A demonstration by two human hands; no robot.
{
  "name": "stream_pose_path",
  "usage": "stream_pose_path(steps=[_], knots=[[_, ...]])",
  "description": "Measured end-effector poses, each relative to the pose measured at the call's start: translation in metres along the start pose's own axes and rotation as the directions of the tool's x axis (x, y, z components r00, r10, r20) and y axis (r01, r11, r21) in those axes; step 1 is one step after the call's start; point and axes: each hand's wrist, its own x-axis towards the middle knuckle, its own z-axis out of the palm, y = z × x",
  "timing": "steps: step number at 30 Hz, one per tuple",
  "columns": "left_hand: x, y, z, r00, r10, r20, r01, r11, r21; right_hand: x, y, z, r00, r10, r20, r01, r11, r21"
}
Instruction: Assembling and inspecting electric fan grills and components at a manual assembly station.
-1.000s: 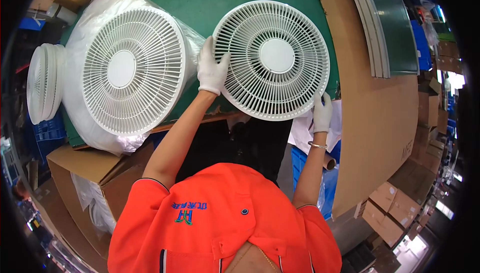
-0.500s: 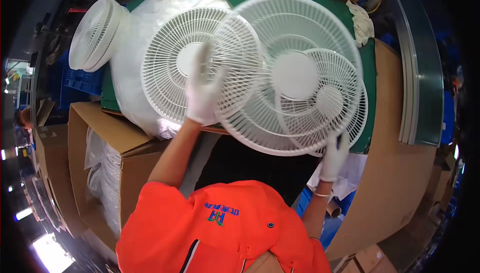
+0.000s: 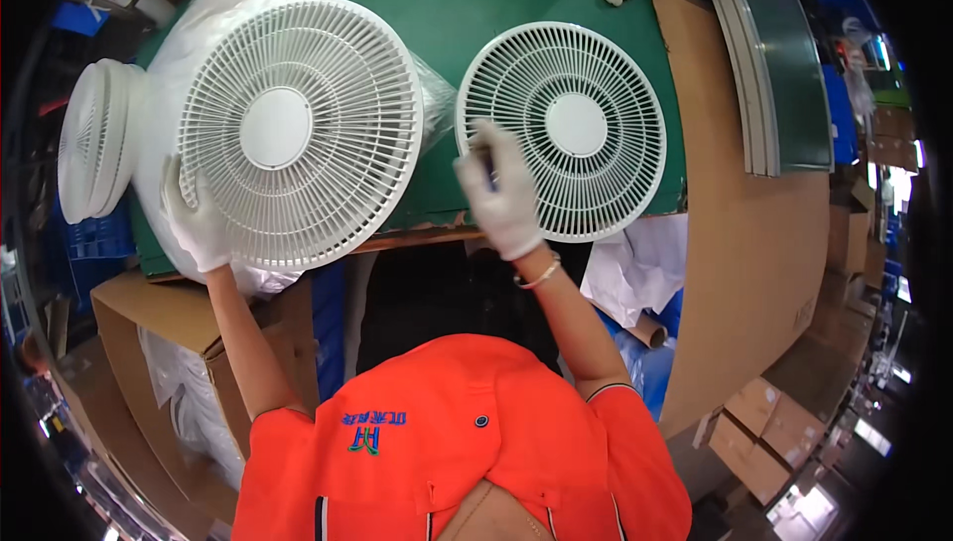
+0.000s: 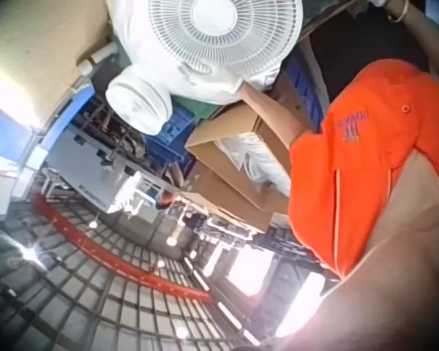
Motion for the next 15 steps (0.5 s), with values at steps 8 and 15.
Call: stream_pose_path(steps=[8,15], knots=[[-0.108,0.201,0.068,0.662,0.714,0.229,-0.344,0.561,-0.753,0.024,0.051,-0.083,0.921,-0.012,-0.389,0.101,0.973,0.208],[-0.159,0.209,0.138,0.739,0.583,0.337,-0.274,0.717,-0.641,0.043,0.078,-0.079,0.960,-0.042,-0.278,0.117,0.959,0.258]])
